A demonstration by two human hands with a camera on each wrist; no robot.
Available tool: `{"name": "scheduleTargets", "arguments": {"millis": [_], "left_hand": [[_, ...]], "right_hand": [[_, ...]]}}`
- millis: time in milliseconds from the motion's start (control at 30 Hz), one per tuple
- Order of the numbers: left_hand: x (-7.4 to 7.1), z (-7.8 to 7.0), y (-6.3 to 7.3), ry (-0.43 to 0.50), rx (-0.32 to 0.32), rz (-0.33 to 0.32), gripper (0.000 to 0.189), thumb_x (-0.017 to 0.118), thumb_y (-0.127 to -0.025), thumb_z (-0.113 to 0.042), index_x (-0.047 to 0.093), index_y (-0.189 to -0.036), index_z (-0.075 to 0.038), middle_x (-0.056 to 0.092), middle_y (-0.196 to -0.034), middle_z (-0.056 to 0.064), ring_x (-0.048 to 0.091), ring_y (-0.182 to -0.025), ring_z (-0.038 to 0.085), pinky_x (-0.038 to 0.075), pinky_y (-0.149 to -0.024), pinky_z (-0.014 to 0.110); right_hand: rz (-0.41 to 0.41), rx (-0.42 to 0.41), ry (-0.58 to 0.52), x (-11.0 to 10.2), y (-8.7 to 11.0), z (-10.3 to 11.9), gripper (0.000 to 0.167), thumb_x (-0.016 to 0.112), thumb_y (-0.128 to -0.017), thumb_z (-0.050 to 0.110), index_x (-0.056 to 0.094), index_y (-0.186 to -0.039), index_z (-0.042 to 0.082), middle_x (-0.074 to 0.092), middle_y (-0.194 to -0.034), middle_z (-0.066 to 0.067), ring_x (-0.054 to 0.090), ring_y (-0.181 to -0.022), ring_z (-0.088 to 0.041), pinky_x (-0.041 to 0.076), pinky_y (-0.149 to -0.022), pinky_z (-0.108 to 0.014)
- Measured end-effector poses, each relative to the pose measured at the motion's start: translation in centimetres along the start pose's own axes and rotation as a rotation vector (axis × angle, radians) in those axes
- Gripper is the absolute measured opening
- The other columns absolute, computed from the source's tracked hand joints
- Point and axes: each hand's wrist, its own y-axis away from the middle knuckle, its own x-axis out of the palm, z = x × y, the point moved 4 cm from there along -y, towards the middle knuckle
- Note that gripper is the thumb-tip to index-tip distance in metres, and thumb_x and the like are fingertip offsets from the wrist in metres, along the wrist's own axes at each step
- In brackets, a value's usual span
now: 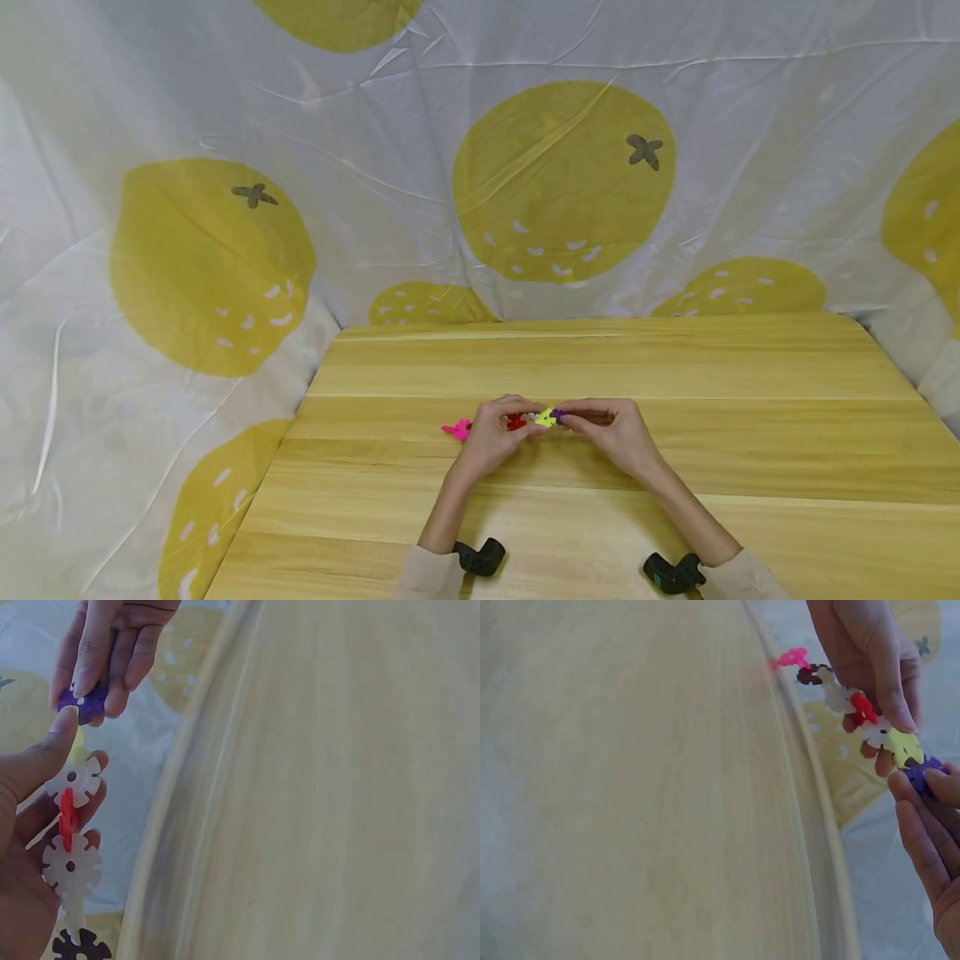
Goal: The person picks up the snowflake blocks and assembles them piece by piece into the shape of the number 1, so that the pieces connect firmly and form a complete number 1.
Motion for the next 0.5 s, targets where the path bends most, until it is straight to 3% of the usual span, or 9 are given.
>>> {"name": "scheduleTargets", "arguments": {"millis": [233,333,500], "left_hand": [[-1.0,0.4,0.1,0.003,-0.033,0.008,0.033,0.083,-0.089,-0.02,0.078,-0.121,-0.012,0.076,-0.119,-0.001,0.066,-0.117,0.019,0.054,-0.103,0.039],[-1.7,0.7,0.4,0.0,-0.047,0.002,0.029,0.081,-0.09,-0.016,0.079,-0.119,-0.013,0.076,-0.12,0.0,0.066,-0.119,0.022,0.055,-0.101,0.042],[-2.5,1.1,0.7,-0.027,-0.044,0.009,0.023,0.077,-0.093,-0.011,0.08,-0.115,-0.015,0.076,-0.119,0.003,0.068,-0.115,0.025,0.057,-0.091,0.033]], "right_hand": [[-0.029,0.01,-0.01,-0.4,-0.1,-0.1,0.021,0.073,-0.094,0.004,0.077,-0.113,-0.004,0.076,-0.111,-0.025,0.078,-0.095,-0.01,0.063,-0.082,-0.038],[-0.035,-0.003,-0.011,-0.7,-0.1,0.0,0.02,0.073,-0.094,0.003,0.077,-0.113,-0.003,0.077,-0.111,-0.024,0.078,-0.094,-0.013,0.062,-0.083,-0.04],[-0.037,-0.018,0.009,-0.9,-0.1,0.0,0.021,0.073,-0.095,0.004,0.077,-0.115,-0.001,0.078,-0.109,-0.022,0.079,-0.094,-0.021,0.062,-0.084,-0.041]]}}
